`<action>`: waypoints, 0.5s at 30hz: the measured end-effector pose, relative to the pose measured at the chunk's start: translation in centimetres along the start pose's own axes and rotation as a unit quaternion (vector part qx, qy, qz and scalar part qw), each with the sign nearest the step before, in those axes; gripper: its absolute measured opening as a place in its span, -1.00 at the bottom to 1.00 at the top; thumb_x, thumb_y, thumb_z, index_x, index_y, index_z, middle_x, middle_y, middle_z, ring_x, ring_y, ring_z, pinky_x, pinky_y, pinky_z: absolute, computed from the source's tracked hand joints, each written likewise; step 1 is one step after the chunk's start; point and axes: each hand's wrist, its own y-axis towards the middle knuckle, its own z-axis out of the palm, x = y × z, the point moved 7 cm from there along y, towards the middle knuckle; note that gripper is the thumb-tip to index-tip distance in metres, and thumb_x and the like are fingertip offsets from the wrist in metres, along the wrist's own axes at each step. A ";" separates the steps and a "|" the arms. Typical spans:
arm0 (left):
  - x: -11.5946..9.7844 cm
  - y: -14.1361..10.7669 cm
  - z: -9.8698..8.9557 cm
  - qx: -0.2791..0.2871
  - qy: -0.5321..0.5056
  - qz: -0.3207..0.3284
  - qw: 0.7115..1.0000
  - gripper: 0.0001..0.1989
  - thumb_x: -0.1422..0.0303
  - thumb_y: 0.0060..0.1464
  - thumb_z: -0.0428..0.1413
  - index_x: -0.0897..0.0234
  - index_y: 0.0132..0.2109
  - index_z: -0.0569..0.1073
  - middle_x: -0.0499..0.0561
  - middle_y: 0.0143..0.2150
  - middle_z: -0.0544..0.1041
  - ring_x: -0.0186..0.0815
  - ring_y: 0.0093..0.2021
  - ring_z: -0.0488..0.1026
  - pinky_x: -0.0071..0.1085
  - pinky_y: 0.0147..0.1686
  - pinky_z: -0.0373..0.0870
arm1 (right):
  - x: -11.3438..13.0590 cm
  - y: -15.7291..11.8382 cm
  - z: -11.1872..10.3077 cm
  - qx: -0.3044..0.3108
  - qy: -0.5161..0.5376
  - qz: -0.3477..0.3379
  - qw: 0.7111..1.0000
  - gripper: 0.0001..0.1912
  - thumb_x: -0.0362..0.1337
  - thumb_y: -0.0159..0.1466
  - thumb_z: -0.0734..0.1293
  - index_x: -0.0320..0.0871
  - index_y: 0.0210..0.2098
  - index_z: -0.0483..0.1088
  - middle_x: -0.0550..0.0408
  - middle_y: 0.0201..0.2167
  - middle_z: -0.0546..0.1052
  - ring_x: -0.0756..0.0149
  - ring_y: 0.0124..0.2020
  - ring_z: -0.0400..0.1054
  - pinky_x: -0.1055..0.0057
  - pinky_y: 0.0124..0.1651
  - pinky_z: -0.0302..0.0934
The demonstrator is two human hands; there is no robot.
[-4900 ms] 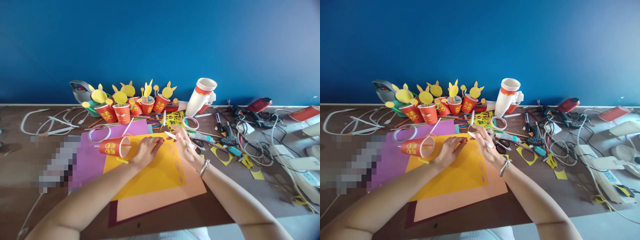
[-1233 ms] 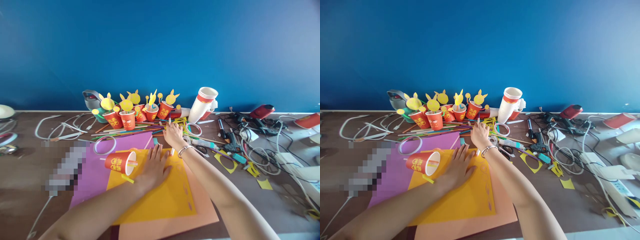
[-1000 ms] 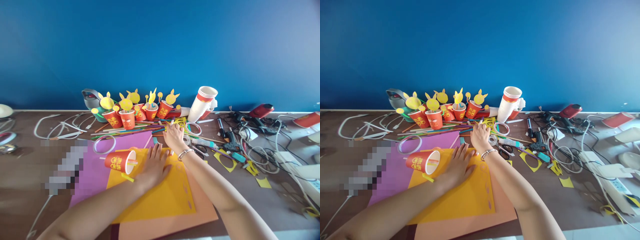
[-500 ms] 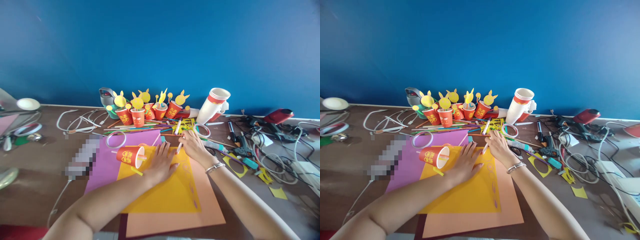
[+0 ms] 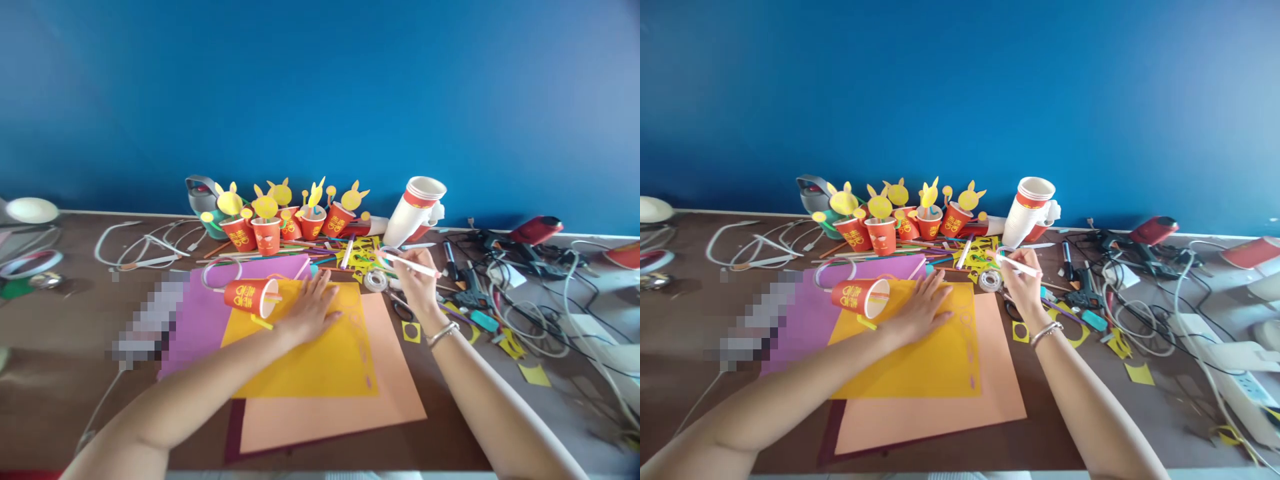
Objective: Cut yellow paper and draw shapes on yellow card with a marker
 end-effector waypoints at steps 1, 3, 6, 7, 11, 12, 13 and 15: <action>0.5 0.4 -0.1 -0.002 0.001 0.009 1.000 -0.50 0.12 0.21 -0.06 0.29 0.19 0.22 0.26 0.37 -0.06 0.04 0.36 -0.18 0.09 0.24 -0.05 | -0.7 0.1 -0.7 -0.024 0.058 0.049 0.997 -0.81 -0.31 0.09 0.28 -0.13 -0.49 0.11 0.27 -0.59 0.18 0.44 -0.56 0.09 0.50 -0.48 0.01; 1.4 1.1 -0.5 -0.006 0.007 0.014 1.000 -0.51 0.13 0.20 -0.04 0.28 0.18 0.24 0.24 0.36 -0.03 0.03 0.36 -0.16 0.07 0.24 -0.05 | -1.6 0.1 -1.3 -0.034 0.156 0.116 0.980 -0.82 -0.30 0.08 0.26 -0.12 -0.49 0.09 0.29 -0.63 0.17 0.45 -0.57 0.10 0.52 -0.47 0.01; 1.4 1.6 -1.1 -0.026 0.020 0.039 0.999 -0.56 0.22 0.19 0.00 0.36 0.14 0.27 0.29 0.33 0.02 0.05 0.35 -0.11 0.01 0.24 0.00 | -1.6 -0.9 -0.8 0.015 0.211 0.166 0.963 -0.92 -0.26 0.13 0.24 -0.13 -0.40 0.23 0.24 -0.58 0.29 0.42 -0.53 0.17 0.51 -0.43 0.07; 1.0 1.6 -1.5 -0.044 0.021 0.048 0.998 -0.58 0.27 0.18 0.01 0.36 0.13 0.26 0.29 0.32 0.07 0.03 0.34 -0.06 0.00 0.23 0.02 | -1.3 -1.5 -0.4 0.042 0.193 0.171 0.965 -0.90 -0.23 0.15 0.24 -0.13 -0.37 0.28 0.21 -0.54 0.34 0.42 -0.51 0.19 0.50 -0.43 0.08; -1.1 1.0 -2.9 -0.129 -0.048 0.038 0.990 -0.48 0.31 0.17 0.04 0.33 0.22 0.11 0.23 0.14 0.32 -0.07 0.15 0.27 -0.07 0.09 0.26 | 1.0 -4.8 2.7 0.195 0.081 0.127 0.969 -0.77 -0.14 0.23 0.25 -0.17 -0.42 0.35 0.12 -0.47 0.40 0.36 -0.42 0.27 0.45 -0.37 0.13; -1.7 0.8 -3.2 -0.144 -0.079 0.038 0.986 -0.48 0.30 0.16 0.05 0.32 0.21 0.10 0.21 0.09 0.36 -0.09 0.10 0.31 -0.10 0.05 0.31 | 1.5 -5.5 3.5 0.221 0.074 0.115 0.966 -0.75 -0.13 0.26 0.23 -0.17 -0.44 0.32 0.12 -0.47 0.38 0.36 -0.42 0.26 0.45 -0.37 0.13; -2.2 0.8 -3.3 -0.152 -0.112 0.045 0.981 -0.52 0.30 0.17 0.05 0.30 0.19 0.12 0.17 0.03 0.39 -0.12 0.05 0.34 -0.13 0.01 0.34 | 1.8 -6.1 4.1 0.232 0.073 0.108 0.964 -0.75 -0.12 0.27 0.22 -0.16 -0.43 0.30 0.14 -0.49 0.36 0.37 -0.44 0.24 0.46 -0.38 0.12; -3.3 0.8 -3.5 -0.147 -0.162 0.071 0.973 -0.70 0.35 0.20 0.01 0.26 0.07 0.23 0.09 -0.09 0.44 -0.19 -0.06 0.39 -0.20 -0.07 0.38 | 2.1 -6.9 4.8 0.233 0.072 0.098 0.965 -0.76 -0.12 0.29 0.20 -0.15 -0.42 0.25 0.17 -0.51 0.31 0.40 -0.47 0.18 0.46 -0.40 0.10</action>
